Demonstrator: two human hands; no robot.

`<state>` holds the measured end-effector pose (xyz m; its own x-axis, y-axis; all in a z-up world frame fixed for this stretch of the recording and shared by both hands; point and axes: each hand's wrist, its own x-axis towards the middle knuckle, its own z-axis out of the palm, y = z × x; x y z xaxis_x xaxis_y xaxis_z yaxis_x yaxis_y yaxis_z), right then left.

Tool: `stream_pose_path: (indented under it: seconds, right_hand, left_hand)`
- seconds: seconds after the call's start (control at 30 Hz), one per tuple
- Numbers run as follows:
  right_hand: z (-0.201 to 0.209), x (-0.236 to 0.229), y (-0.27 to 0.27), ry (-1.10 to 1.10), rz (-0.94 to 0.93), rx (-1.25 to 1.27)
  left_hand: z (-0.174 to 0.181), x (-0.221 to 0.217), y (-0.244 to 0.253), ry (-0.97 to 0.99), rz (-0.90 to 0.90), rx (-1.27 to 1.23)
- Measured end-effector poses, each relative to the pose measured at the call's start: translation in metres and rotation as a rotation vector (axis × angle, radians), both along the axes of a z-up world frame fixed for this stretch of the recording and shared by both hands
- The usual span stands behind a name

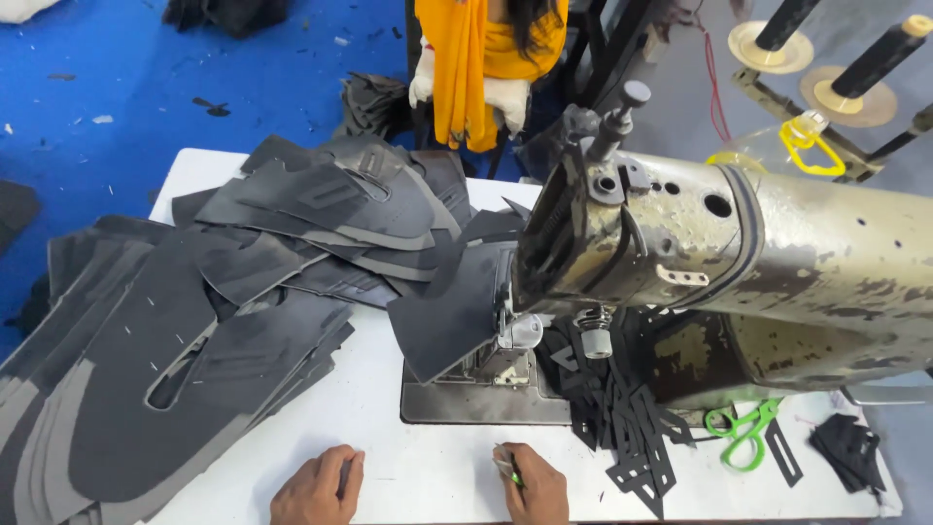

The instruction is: The person uses a sewing machine to stitch together pieces of dark gray material. They guide the material under the needle, sew along the edges, and then remove the finished piece to place it on a pile.

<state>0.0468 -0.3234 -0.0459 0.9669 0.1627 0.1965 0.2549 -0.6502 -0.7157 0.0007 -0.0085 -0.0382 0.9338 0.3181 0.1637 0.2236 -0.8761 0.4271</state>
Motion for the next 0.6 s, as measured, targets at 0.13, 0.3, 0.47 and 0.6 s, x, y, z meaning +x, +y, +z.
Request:
stream_pose_path:
  seconds: [0.13, 0.3, 0.47, 0.6]
  right_hand:
    - [-0.023, 0.022, -0.045, 0.219, -0.200, 0.282]
    - [0.079, 0.096, -0.075, -0.156, -0.499, -0.191]
    - [0.060, 0.155, -0.113, -0.026, -0.422, -0.509]
    - [0.045, 0.173, -0.123, 0.075, -0.344, -0.637]
  left_hand:
    - [-0.012, -0.002, 0.001, -0.019, -0.009, 0.005]
    - [-0.005, -0.003, 0.001, -0.138, -0.052, 0.027]
    - [-0.022, -0.001, 0.008, 0.184, -0.010, -0.055]
    - [-0.005, 0.000, 0.006, 0.035, -0.025, -0.065]
